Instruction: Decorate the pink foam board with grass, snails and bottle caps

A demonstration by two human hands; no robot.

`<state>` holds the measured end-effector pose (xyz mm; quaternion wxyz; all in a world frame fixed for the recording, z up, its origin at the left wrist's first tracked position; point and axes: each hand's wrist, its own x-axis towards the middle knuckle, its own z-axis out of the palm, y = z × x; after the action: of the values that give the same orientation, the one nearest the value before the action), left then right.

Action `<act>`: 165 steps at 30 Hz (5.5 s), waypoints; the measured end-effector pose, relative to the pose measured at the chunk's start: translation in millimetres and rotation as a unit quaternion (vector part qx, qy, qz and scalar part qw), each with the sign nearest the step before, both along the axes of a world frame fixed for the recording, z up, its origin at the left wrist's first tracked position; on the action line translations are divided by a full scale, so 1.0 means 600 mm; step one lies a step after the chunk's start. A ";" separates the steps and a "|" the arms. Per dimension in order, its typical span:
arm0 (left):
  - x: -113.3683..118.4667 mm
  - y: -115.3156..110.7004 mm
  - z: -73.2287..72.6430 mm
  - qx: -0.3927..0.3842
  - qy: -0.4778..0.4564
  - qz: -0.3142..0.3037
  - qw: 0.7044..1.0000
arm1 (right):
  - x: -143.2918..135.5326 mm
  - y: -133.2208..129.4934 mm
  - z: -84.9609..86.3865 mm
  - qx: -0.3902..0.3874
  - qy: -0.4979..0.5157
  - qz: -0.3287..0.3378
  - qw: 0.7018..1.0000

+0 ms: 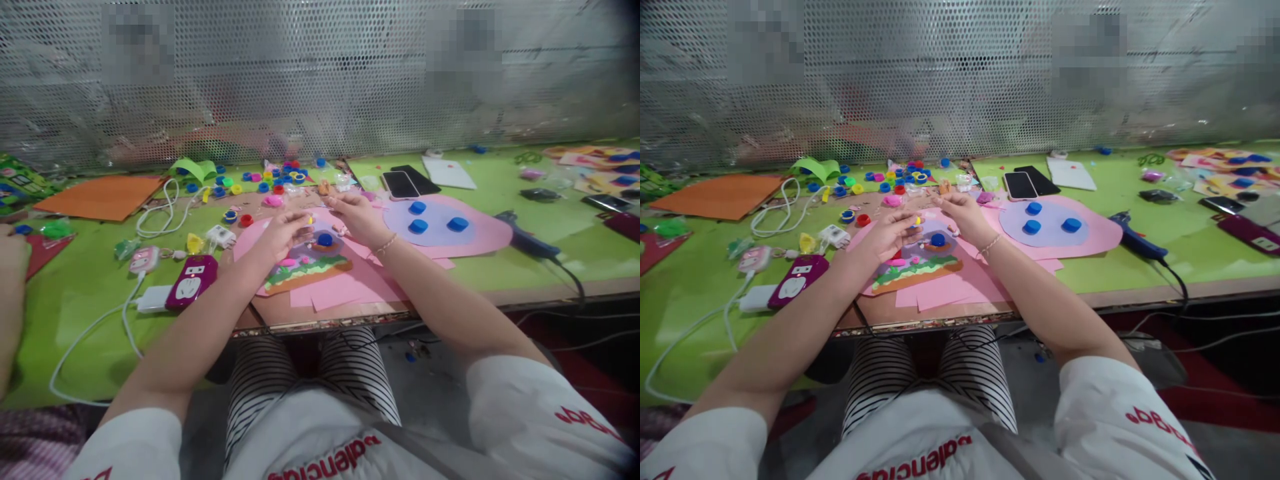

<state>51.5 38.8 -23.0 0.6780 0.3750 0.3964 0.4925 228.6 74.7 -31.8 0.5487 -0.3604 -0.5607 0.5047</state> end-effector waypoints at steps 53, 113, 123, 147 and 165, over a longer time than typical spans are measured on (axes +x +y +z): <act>0.009 -0.024 0.028 0.014 -0.042 -0.052 0.998 | -0.031 -0.054 0.019 -0.035 0.071 0.125 0.989; 0.001 -0.024 0.026 0.032 -0.059 -0.128 0.990 | -0.018 -0.051 0.027 0.013 0.040 0.185 0.982; 0.005 -0.030 0.029 0.034 -0.078 -0.137 0.987 | -0.015 -0.060 0.038 0.012 0.066 0.190 0.979; 0.012 -0.038 0.035 0.053 -0.075 -0.134 0.987 | -0.015 -0.064 0.040 0.036 0.063 0.194 0.978; 0.010 -0.016 0.003 0.355 0.210 0.093 0.906 | -0.008 -0.045 0.024 -0.003 0.054 0.186 0.981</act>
<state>57.7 29.0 -21.0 0.3524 0.6472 0.3619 0.5709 224.0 47.6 -17.5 0.4733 -0.2240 -0.5861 0.6184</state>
